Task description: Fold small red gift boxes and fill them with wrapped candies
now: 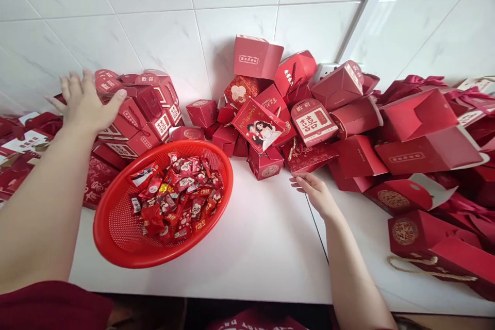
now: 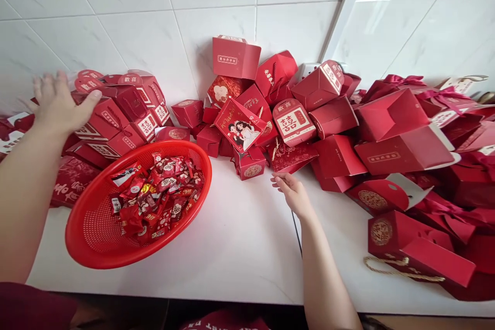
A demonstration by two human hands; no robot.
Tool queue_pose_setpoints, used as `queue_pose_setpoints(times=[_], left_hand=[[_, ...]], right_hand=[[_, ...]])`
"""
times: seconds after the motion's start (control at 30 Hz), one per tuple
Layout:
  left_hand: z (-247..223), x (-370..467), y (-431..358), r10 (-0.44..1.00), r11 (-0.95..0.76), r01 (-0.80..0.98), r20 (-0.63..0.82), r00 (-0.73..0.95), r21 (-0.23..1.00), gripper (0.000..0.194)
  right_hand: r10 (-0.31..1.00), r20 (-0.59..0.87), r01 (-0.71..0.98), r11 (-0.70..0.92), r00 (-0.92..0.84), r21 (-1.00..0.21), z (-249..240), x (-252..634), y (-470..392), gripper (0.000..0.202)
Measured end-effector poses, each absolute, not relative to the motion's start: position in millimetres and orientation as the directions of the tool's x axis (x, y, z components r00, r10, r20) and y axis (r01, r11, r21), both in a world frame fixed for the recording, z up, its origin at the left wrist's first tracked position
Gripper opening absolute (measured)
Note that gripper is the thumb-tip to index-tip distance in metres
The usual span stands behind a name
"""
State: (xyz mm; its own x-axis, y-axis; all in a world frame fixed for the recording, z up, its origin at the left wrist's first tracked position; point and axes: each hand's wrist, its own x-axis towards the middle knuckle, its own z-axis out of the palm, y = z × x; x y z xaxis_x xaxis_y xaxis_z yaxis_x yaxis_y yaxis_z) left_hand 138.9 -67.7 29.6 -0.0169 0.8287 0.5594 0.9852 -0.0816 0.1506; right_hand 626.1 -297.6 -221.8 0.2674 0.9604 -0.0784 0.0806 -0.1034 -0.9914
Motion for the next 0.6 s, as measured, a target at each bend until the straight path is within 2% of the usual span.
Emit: queue_pose_setpoints(times=[0.1, 0.2, 0.3, 0.37, 0.5, 0.57, 0.6], left_hand=[[40, 179, -83, 0.766, -0.197, 0.972, 0.638, 0.072, 0.127, 0.089], [44, 234, -96, 0.767, -0.304, 0.940, 0.625, 0.143, 0.157, 0.081], [34, 292, -110, 0.815, -0.467, 0.877, 0.442, 0.376, 0.115, 0.067], [22, 329, -124, 0.812, -0.551, 0.824, 0.309, 0.495, 0.127, 0.060], [-5, 397, -158, 0.877, -0.466, 0.849, 0.003, 0.480, 0.251, 0.065], [-18, 429, -173, 0.910, -0.363, 0.869, -0.074, 0.408, 0.336, 0.076], [-25, 444, -178, 0.938, -0.289, 0.876, -0.069, 0.340, 0.385, 0.087]], right_hand=[[0.963, -0.064, 0.079, -0.087, 0.263, -0.993, -220, 625, -297, 0.050], [0.963, -0.047, 0.082, -0.071, 0.265, -0.994, -216, 623, -298, 0.048], [0.964, -0.029, 0.091, -0.055, 0.265, -0.994, -211, 623, -300, 0.047], [0.964, -0.018, 0.097, -0.045, 0.265, -0.994, -208, 623, -301, 0.047], [0.963, -0.006, 0.108, -0.036, 0.269, -0.993, -205, 624, -302, 0.046], [0.963, -0.004, 0.112, -0.036, 0.271, -0.993, -206, 624, -302, 0.046], [0.963, -0.003, 0.114, -0.035, 0.271, -0.993, -206, 624, -301, 0.046]])
